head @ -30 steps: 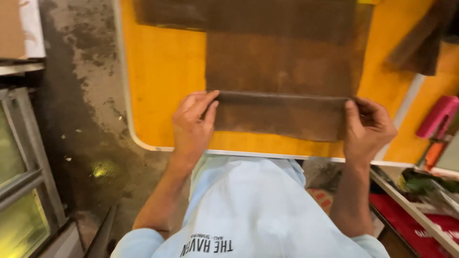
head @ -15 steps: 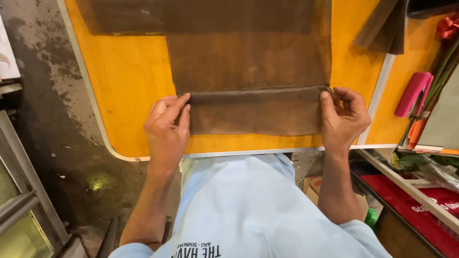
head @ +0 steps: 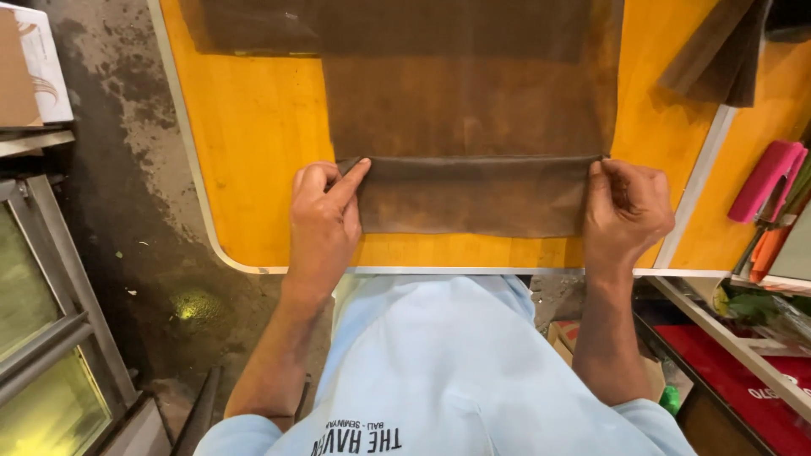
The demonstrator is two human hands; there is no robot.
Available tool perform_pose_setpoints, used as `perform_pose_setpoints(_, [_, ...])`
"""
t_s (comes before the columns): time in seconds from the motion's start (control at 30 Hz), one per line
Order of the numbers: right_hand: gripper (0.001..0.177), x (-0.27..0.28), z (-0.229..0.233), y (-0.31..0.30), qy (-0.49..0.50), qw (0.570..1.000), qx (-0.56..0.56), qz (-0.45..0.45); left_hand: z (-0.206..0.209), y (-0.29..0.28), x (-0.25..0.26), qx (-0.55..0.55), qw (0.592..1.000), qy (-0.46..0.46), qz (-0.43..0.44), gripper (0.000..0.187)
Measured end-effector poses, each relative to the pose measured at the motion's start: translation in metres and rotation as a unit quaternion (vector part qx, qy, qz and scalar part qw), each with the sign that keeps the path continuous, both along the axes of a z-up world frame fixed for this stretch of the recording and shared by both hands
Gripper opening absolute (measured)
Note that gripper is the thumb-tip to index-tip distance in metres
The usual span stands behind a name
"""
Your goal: The person folds a large sheet of brown paper on a yellow table. They repeatedly fold the paper in half lengthwise, pressing down to create sharp creases, until it forms a narrow strip. Finally, they gather a stack of similar folded paper strips.
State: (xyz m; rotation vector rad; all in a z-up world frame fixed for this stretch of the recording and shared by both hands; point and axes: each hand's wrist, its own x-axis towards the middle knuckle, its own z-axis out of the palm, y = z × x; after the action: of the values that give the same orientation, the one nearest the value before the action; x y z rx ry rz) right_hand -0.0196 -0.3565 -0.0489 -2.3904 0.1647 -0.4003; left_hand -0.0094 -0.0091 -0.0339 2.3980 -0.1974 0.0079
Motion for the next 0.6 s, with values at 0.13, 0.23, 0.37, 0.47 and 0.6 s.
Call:
perform_pose_setpoints(0.13, [0.01, 0.002, -0.003, 0.0, -0.018, 0.999, -0.031, 0.015, 0.001, -0.002, 0.002, 0.021, 1.0, -0.003, -0.016, 0.045])
perform_pose_setpoints(0.23, [0.013, 0.002, -0.003, 0.002, -0.029, 0.998, -0.043, 0.029, 0.003, -0.004, 0.002, 0.04, 0.999, -0.001, -0.024, 0.04])
perform_pose_setpoints(0.37, [0.016, 0.0, -0.004, 0.0, -0.011, 0.997, -0.062, 0.049, 0.007, -0.008, 0.002, 0.089, 0.996, -0.006, -0.027, 0.041])
perform_pose_setpoints(0.47, [0.021, -0.002, -0.003, -0.001, 0.007, 0.995, -0.078, 0.066, 0.011, -0.016, -0.001, 0.205, 0.978, -0.045, 0.001, 0.044])
perform_pose_setpoints(0.6, [0.023, -0.002, -0.003, -0.001, 0.002, 0.988, -0.122, 0.093, 0.008, -0.025, 0.001, 0.224, 0.969, -0.099, -0.029, 0.025])
